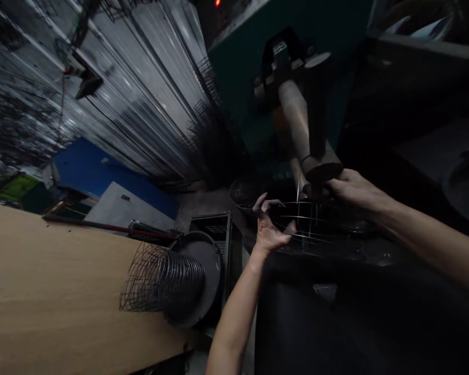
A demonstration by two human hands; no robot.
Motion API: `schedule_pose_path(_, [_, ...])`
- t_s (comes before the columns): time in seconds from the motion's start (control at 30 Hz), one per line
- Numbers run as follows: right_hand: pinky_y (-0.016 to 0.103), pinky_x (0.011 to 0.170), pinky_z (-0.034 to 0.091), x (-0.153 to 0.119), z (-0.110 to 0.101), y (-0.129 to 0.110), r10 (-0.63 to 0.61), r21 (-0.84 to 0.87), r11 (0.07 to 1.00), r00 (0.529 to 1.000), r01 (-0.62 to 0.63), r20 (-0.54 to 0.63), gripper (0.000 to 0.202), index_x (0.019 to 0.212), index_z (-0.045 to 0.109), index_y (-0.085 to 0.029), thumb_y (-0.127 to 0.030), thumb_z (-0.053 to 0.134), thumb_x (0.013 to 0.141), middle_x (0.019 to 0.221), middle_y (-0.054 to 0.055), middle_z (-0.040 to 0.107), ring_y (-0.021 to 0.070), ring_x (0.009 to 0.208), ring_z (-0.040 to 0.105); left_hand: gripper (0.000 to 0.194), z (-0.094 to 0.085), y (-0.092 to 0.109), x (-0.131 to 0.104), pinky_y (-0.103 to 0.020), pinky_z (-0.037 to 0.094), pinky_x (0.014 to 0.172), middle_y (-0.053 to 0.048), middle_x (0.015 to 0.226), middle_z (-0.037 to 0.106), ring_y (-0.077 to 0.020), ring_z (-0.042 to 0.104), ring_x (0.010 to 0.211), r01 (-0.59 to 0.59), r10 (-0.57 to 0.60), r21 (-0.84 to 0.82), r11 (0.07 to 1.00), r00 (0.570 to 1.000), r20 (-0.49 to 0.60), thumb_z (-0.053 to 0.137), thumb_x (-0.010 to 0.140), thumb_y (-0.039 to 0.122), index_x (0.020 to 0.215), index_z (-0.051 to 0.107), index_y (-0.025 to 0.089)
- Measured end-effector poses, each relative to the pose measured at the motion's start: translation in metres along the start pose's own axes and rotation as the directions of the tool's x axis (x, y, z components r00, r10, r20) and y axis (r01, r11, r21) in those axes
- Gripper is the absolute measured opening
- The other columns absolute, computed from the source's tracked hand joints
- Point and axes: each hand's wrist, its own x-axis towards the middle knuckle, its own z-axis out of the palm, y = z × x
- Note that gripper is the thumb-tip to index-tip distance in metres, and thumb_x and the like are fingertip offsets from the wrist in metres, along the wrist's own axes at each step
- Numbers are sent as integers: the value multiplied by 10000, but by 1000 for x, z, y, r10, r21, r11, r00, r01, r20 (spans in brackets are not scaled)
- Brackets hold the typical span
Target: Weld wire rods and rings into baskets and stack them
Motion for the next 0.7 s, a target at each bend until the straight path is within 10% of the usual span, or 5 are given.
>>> schedule_pose_path(0.7, [163, 433, 384, 28, -4, 13, -91, 65, 994, 996, 89, 17, 150, 731, 520, -139, -123, 633, 829, 523, -29, 484, 61, 448, 450, 691, -3, -21, 12, -399, 514, 917, -66, 1027, 535, -199, 589, 971, 51, -51, 5, 999, 996, 79, 667, 661, 225, 1222, 263, 207])
